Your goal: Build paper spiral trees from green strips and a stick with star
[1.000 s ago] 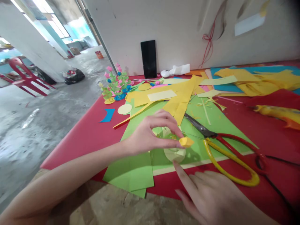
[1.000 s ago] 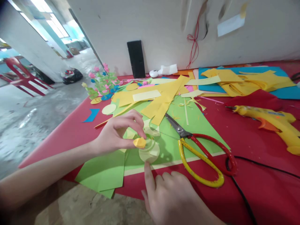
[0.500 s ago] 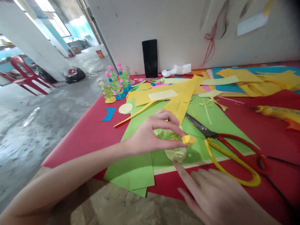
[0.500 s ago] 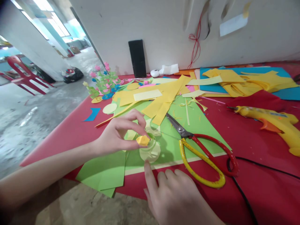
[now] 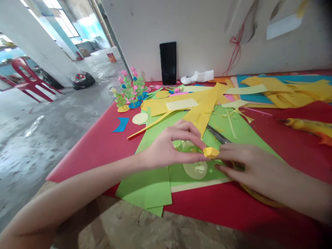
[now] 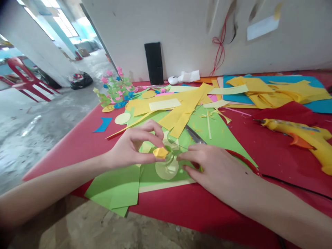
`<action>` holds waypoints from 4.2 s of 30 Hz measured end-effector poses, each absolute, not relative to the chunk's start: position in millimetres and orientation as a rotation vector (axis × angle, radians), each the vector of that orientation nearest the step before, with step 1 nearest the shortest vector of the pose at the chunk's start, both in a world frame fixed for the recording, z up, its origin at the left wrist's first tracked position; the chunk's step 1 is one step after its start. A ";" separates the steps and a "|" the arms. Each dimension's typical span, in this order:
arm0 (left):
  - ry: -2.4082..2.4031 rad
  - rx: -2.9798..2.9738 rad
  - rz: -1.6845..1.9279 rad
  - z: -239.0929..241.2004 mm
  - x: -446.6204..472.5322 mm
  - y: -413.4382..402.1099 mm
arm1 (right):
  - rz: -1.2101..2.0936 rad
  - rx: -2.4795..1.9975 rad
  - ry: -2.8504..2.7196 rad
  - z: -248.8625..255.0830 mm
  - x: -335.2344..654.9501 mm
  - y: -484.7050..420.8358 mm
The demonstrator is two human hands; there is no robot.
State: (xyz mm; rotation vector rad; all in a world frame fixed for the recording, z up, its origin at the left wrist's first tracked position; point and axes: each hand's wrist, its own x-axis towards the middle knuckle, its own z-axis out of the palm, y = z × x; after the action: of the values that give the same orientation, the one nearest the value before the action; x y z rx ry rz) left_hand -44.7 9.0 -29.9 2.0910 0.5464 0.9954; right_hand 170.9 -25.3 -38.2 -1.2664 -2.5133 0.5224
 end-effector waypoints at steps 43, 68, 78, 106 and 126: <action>0.428 2.156 0.660 -32.3 -63.2 35.5 | 0.422 -1.377 -2.338 -31.4 168.1 -23.8; 0.489 2.221 0.752 -46.4 -59.0 29.8 | 0.857 -1.378 -1.854 -25.0 154.9 -38.2; 0.554 2.365 0.866 -26.5 -68.0 29.6 | 0.919 -1.409 -1.804 -27.6 154.9 -36.7; 0.723 2.964 0.392 -52.2 -76.2 -54.0 | 0.478 -1.166 -2.095 -23.3 147.2 -37.5; 0.773 2.933 0.169 -51.2 -74.6 -53.9 | 0.450 -1.150 -2.141 -17.3 136.6 -40.1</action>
State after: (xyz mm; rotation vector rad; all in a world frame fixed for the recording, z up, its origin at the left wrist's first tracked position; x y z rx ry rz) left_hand -74.6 -53.9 -51.2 2.9328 0.7726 0.1694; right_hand 136.6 -40.1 -17.3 -1.1498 -2.1413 0.4501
